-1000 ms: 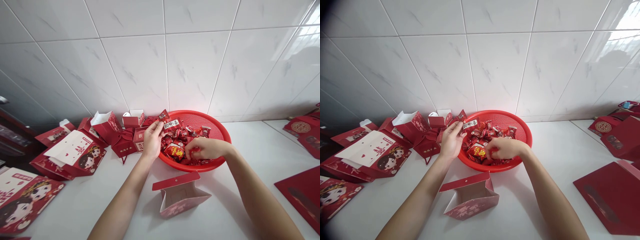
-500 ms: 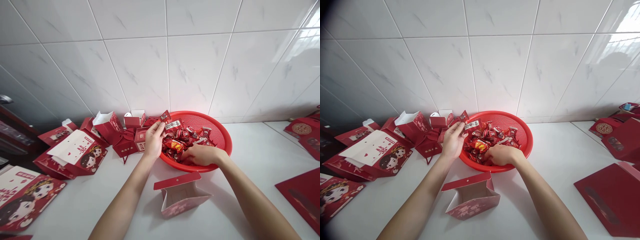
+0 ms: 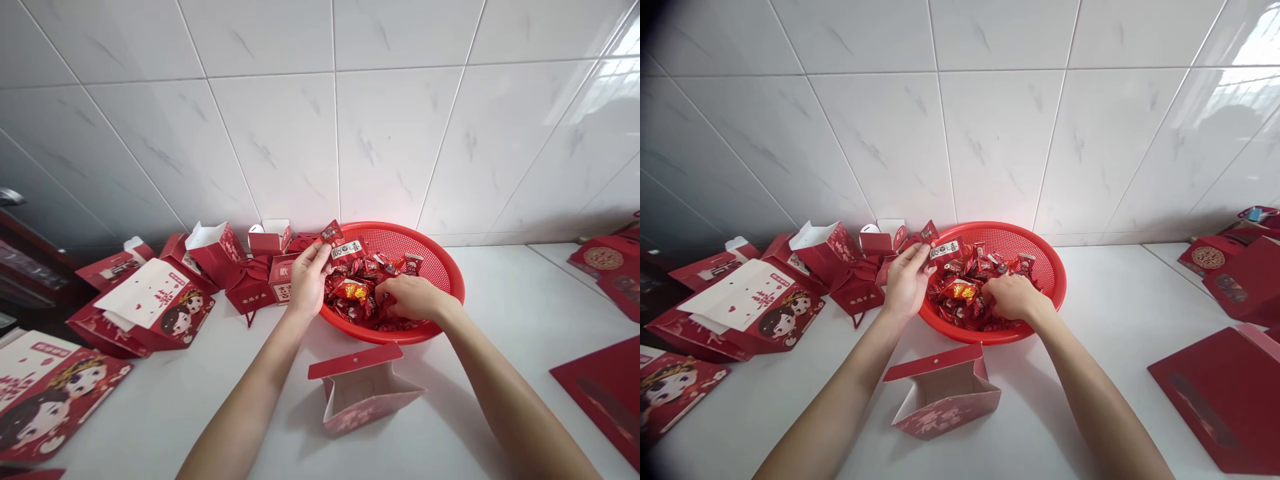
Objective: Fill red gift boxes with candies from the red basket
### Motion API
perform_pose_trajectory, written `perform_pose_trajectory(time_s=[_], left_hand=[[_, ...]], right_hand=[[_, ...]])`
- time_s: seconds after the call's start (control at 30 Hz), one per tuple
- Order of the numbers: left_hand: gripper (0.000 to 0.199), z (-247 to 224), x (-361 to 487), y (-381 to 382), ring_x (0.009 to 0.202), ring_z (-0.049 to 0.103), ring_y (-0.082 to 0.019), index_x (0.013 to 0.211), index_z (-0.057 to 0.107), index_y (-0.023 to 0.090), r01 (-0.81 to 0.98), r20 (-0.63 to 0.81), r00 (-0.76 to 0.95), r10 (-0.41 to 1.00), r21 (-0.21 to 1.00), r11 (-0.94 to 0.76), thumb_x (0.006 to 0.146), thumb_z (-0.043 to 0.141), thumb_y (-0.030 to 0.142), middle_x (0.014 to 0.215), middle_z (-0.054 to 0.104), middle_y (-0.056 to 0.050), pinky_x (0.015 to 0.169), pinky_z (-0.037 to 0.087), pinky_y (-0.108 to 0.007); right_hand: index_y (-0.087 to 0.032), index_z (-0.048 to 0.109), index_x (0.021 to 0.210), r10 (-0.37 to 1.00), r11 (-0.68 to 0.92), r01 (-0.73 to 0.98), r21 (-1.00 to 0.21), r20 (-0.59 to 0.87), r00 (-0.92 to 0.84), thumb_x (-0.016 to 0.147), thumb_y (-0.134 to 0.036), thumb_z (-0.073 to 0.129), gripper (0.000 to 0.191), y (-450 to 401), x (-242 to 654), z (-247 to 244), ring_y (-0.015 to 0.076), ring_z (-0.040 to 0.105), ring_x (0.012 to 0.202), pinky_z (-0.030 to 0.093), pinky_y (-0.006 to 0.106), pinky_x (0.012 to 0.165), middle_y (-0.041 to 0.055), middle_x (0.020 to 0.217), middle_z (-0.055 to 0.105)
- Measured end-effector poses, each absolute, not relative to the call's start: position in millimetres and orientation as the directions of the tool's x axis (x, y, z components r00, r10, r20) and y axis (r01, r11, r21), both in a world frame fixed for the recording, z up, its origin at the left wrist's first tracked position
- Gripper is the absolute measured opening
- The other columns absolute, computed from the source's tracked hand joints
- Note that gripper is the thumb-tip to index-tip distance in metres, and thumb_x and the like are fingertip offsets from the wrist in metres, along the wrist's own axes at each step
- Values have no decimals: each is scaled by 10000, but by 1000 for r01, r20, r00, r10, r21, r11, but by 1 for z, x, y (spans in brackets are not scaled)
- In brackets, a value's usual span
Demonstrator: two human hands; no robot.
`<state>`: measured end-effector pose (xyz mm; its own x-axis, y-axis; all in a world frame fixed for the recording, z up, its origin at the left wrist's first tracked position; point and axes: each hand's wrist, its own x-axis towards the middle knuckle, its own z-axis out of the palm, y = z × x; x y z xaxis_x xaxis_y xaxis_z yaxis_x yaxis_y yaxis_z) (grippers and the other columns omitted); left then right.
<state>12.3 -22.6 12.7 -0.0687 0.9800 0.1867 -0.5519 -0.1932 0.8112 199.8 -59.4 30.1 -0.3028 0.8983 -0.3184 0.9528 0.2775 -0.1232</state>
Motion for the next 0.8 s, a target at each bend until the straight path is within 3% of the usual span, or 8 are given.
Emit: perform_pose_trajectory(time_s=[0.2, 0.37, 0.53, 0.67, 0.8], left_hand=[[287, 11, 12, -22, 559, 446, -43, 640, 711, 169, -545, 199, -62, 978, 815, -200, 538, 940, 310, 654, 589, 42, 513, 392, -169], [275, 13, 12, -23, 567, 448, -42, 651, 722, 169, -547, 190, -66, 980, 814, -195, 538, 937, 297, 685, 604, 35, 514, 394, -172], [271, 12, 12, -22, 586, 462, -50, 656, 723, 171, -541, 191, -65, 979, 818, -195, 551, 936, 300, 695, 604, 29, 519, 397, -172], [289, 11, 12, -22, 591, 460, -52, 655, 721, 175, -537, 198, -64, 978, 819, -201, 544, 947, 317, 695, 593, 31, 515, 393, -172], [349, 11, 12, -23, 579, 437, -49, 638, 710, 174, -532, 212, -56, 976, 820, -209, 511, 976, 361, 669, 565, 39, 513, 396, -170]], right_hand=[[-231, 759, 1119, 952, 186, 977, -108, -228, -207, 964, -176, 465, 337, -45, 217, 24, 310, 673, 1058, 425, 339, 729, 118, 1124, 743], [-217, 753, 852, 957, 172, 974, -147, -208, -200, 934, -174, 505, 265, -40, 222, 23, 284, 669, 955, 409, 322, 693, 102, 949, 741], [-207, 607, 642, 964, 168, 961, -219, -166, -207, 936, -201, 526, 305, -38, 226, 22, 278, 644, 940, 395, 310, 673, 84, 770, 688], [-208, 527, 611, 960, 204, 933, -296, -129, -250, 958, -254, 526, 350, -35, 231, 21, 282, 616, 1014, 413, 311, 738, 74, 762, 686], [-206, 564, 630, 947, 239, 900, -363, -119, -299, 954, -293, 532, 337, -32, 233, 18, 245, 616, 862, 415, 319, 732, 53, 723, 666]])
